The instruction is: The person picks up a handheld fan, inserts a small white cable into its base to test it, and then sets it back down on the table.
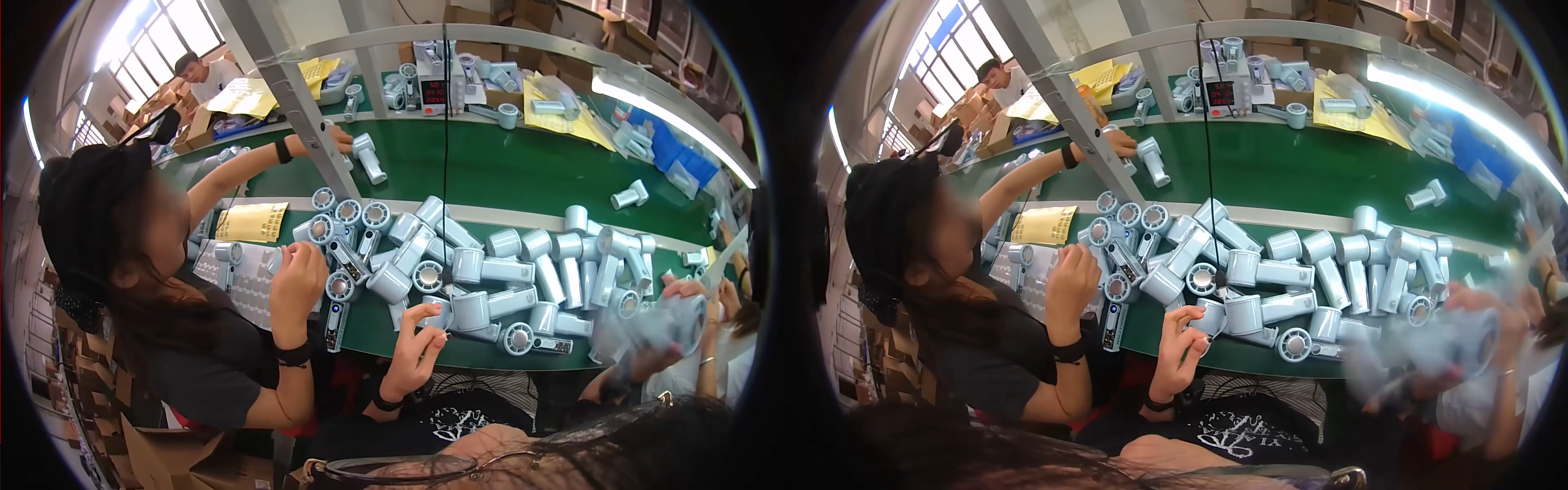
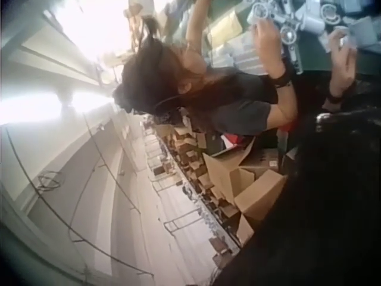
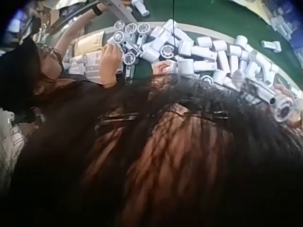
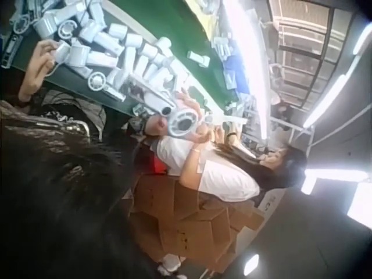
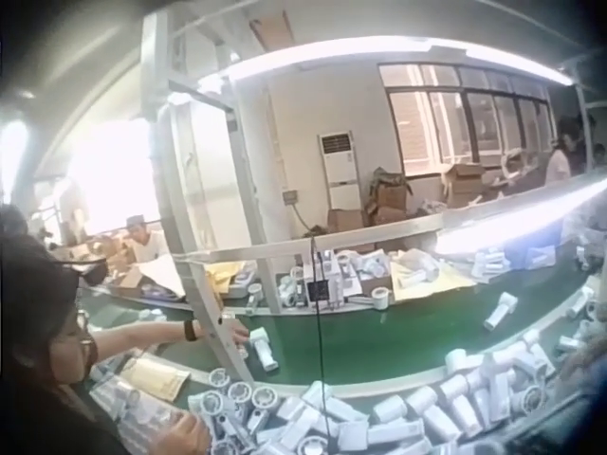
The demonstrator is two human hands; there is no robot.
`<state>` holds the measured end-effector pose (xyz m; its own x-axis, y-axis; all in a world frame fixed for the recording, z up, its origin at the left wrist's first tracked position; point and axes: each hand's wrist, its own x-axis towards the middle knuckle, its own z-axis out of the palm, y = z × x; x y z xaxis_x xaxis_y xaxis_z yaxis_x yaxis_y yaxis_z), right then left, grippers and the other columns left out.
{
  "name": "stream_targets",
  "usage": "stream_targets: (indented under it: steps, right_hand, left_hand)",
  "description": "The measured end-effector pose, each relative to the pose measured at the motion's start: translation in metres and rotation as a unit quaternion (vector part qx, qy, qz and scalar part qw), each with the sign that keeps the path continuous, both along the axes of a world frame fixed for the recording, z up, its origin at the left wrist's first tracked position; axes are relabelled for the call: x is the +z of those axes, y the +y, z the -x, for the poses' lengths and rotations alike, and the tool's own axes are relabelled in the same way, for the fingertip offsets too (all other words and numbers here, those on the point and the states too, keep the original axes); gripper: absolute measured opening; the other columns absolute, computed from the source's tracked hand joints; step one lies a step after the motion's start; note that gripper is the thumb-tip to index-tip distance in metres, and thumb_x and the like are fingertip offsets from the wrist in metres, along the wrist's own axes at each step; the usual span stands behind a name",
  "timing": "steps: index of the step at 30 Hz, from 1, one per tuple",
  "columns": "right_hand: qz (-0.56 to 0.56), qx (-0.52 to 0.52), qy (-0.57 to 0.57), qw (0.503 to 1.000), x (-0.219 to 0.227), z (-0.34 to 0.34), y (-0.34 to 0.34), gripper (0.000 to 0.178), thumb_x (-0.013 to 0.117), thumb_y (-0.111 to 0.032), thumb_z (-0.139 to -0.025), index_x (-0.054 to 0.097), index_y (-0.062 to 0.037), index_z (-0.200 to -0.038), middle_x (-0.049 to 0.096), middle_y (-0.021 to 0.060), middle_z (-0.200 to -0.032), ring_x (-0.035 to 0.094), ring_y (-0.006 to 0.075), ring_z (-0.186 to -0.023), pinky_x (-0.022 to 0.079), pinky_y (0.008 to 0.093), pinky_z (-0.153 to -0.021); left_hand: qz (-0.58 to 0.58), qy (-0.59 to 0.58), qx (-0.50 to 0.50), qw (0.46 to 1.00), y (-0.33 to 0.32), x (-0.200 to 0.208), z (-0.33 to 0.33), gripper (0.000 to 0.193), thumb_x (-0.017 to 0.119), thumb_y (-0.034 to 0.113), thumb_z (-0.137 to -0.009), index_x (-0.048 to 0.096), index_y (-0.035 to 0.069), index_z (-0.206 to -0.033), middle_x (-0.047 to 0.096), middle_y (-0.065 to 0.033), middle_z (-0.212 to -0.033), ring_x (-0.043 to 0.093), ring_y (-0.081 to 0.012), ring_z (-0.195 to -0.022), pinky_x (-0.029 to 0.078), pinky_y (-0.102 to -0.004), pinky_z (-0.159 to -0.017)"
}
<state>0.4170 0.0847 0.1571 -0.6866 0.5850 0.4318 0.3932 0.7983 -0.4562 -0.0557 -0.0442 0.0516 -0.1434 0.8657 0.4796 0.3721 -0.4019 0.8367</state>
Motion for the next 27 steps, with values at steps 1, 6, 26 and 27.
stream_targets:
  steps: [1,6,26,27]
  right_hand:
    - [-0.003,-0.016,0.001,1.000,0.001,0.009,-0.002,0.084,0.076,-0.027,-0.077,0.026,-0.0041,-0.141,0.043,0.0228,-0.130,0.060,0.0318,-0.100,0.048,0.0516,-0.089]
    - [0.050,0.223,0.430,0.873,0.016,0.162,0.001,0.103,0.082,-0.025,-0.068,0.016,-0.0103,-0.146,0.047,0.0165,-0.110,0.056,0.0298,-0.091,0.049,0.0465,-0.081]
    - [0.218,-0.124,0.340,0.907,-0.020,0.250,0.148,0.076,0.078,-0.043,-0.071,0.041,-0.0010,-0.123,0.060,0.0159,-0.100,0.061,0.0206,-0.089,0.051,0.0301,-0.078]
    - [0.189,-0.207,0.231,0.932,-0.025,0.253,0.180,0.073,0.080,-0.045,-0.069,0.045,-0.0010,-0.117,0.061,0.0166,-0.099,0.062,0.0212,-0.088,0.051,0.0304,-0.077]
  left_hand:
    - [-0.004,0.047,0.014,0.999,0.009,0.001,-0.006,0.013,0.053,0.006,-0.090,0.056,-0.003,-0.081,0.045,-0.0179,-0.116,0.048,-0.0303,-0.110,0.038,-0.0396,-0.096]
    - [-0.006,0.054,0.015,0.998,0.023,-0.002,-0.009,0.011,0.053,0.004,-0.090,0.056,-0.004,-0.083,0.050,-0.0187,-0.115,0.053,-0.0300,-0.103,0.042,-0.0358,-0.091]
    - [-0.016,0.003,0.038,0.999,0.030,-0.011,0.021,0.013,0.050,0.004,-0.091,0.054,-0.006,-0.082,0.056,-0.0178,-0.109,0.059,-0.0267,-0.091,0.047,-0.0319,-0.080]
    - [-0.019,0.001,0.035,0.999,0.030,-0.009,0.022,0.013,0.051,0.004,-0.091,0.053,-0.006,-0.082,0.056,-0.0178,-0.109,0.059,-0.0267,-0.090,0.047,-0.0318,-0.080]
